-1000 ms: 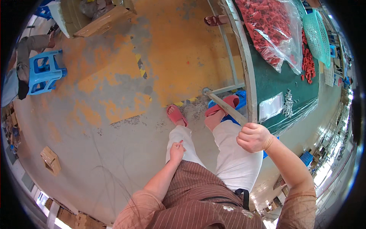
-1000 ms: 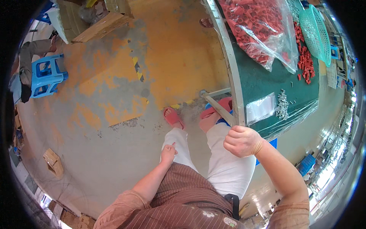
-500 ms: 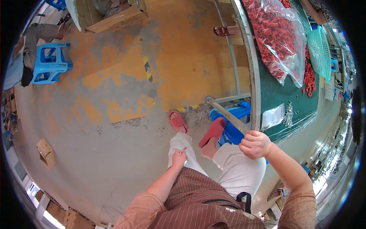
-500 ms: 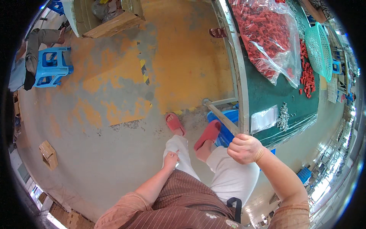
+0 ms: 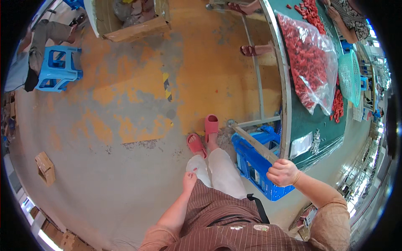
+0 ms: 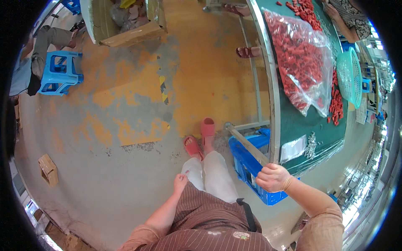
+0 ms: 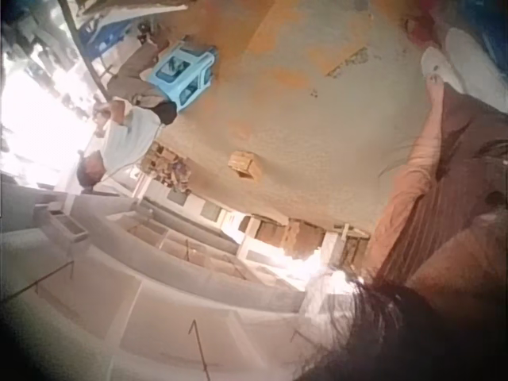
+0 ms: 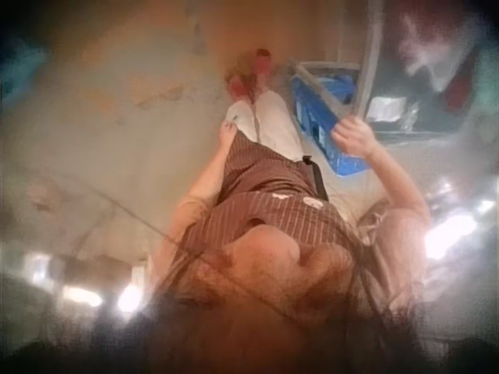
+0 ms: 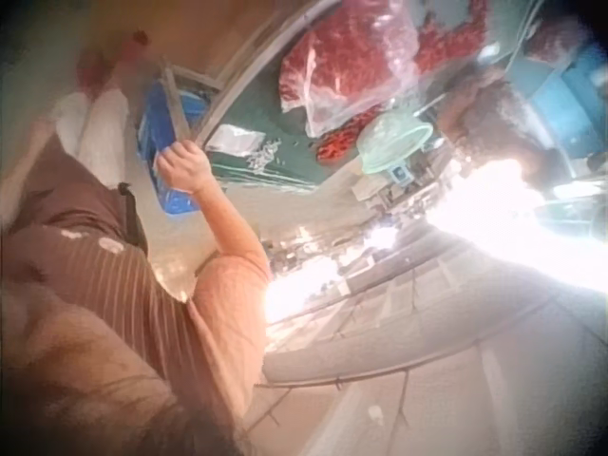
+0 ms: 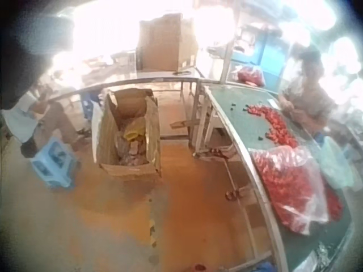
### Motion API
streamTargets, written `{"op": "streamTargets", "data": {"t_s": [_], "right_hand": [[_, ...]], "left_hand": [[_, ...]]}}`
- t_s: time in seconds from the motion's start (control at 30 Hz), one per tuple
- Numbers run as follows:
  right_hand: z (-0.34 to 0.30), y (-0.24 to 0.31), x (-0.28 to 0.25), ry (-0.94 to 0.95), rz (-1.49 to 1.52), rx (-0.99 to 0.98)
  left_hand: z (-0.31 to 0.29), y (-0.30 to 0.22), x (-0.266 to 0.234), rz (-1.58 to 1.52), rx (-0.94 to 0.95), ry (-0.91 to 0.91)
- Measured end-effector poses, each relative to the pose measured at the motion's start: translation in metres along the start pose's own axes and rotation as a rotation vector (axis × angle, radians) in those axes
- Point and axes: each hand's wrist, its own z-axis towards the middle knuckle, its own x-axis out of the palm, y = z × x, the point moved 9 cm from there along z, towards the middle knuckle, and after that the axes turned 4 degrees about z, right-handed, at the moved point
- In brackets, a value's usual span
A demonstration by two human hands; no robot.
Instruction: The person packages screws and plastic anchors into small plastic bags by hand.
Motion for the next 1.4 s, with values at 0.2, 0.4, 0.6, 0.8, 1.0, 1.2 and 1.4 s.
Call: {"op": "streamTargets", "data": {"t_s": [0.2, 0.4, 0.6, 0.8, 1.0, 1.2, 1.4], "right_hand": [[0.022, 0.000, -0.002, 0.131, 0.219, 0.301], [0.138, -0.058, 0.083, -0.263, 0.858, 0.739], [0.191, -0.237, 0.308, -0.437, 0.866, 1.198], [0.179, -0.403, 0.483, -0.357, 0.586, 1.307], [0.187, -0.462, 0.521, -0.389, 0.374, 1.501], [0.176, -0.481, 0.549, -0.253, 0.385, 1.461], [0.221, -0.465, 0.536, -0.019, 0.343, 1.381]], "left_hand": [[0.010, -0.057, -0.036, 0.025, -0.014, -0.104], [0.034, -0.111, -0.075, 0.079, 0.046, -0.130], [0.058, -0.107, -0.090, 0.332, 0.264, -0.197], [0.074, -0.074, -0.139, 0.228, 0.398, -0.373], [0.108, -0.057, -0.142, 0.303, 0.484, -0.304], [0.127, -0.084, -0.139, 0.324, 0.687, -0.426], [0.100, -0.098, -0.145, 0.368, 0.807, -0.532]]}}
